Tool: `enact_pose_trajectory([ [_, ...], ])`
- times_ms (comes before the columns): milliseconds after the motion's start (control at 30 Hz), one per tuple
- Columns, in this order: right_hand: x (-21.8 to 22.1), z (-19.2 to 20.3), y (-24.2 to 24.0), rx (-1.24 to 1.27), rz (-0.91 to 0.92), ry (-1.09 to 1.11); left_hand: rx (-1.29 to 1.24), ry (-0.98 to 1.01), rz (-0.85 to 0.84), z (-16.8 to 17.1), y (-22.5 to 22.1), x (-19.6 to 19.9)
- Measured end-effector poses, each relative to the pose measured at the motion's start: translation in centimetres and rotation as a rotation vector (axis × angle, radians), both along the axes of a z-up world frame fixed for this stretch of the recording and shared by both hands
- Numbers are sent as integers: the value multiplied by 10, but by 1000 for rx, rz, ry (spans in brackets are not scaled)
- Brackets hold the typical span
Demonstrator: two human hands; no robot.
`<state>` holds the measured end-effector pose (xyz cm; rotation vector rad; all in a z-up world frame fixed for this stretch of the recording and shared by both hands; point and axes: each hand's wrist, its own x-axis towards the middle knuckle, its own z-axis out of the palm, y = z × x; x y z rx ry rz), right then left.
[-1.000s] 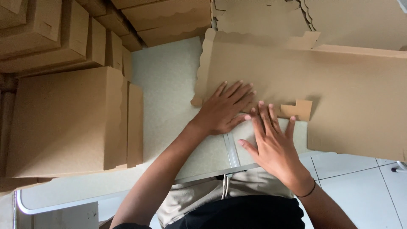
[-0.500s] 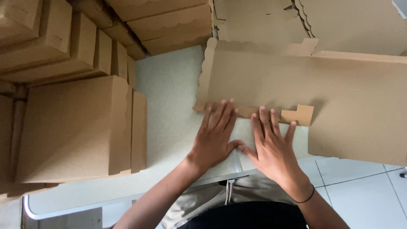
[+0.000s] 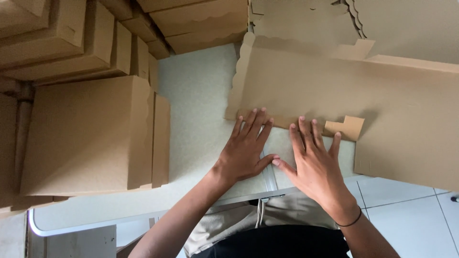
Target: The person folds flat cardboard sheets along pre-scored lines to form box shapes. They repeatedly fold flaps and crease edges by hand on a white table, stacking the folded pieces as they finish.
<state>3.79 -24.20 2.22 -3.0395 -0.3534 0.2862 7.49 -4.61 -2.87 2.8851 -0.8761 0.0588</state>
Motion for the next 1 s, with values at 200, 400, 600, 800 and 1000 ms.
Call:
enact_pose_trajectory([
  [200,-1,-3,-2,-2,10,-62,-15,44,-37,7,1,1],
  [400,0,4,3,30,65,-109,-6,-99,0,6,-5,-6],
  [600,8,8,19,114,156,-37,-149,40,-35,8,-3,-8],
  [800,15,6,18,169,119,-43,-153,19,-65,2,-6,-4],
  [1000,3,42,-22,535,124,234,-193,5,-47,17,-5,-4],
])
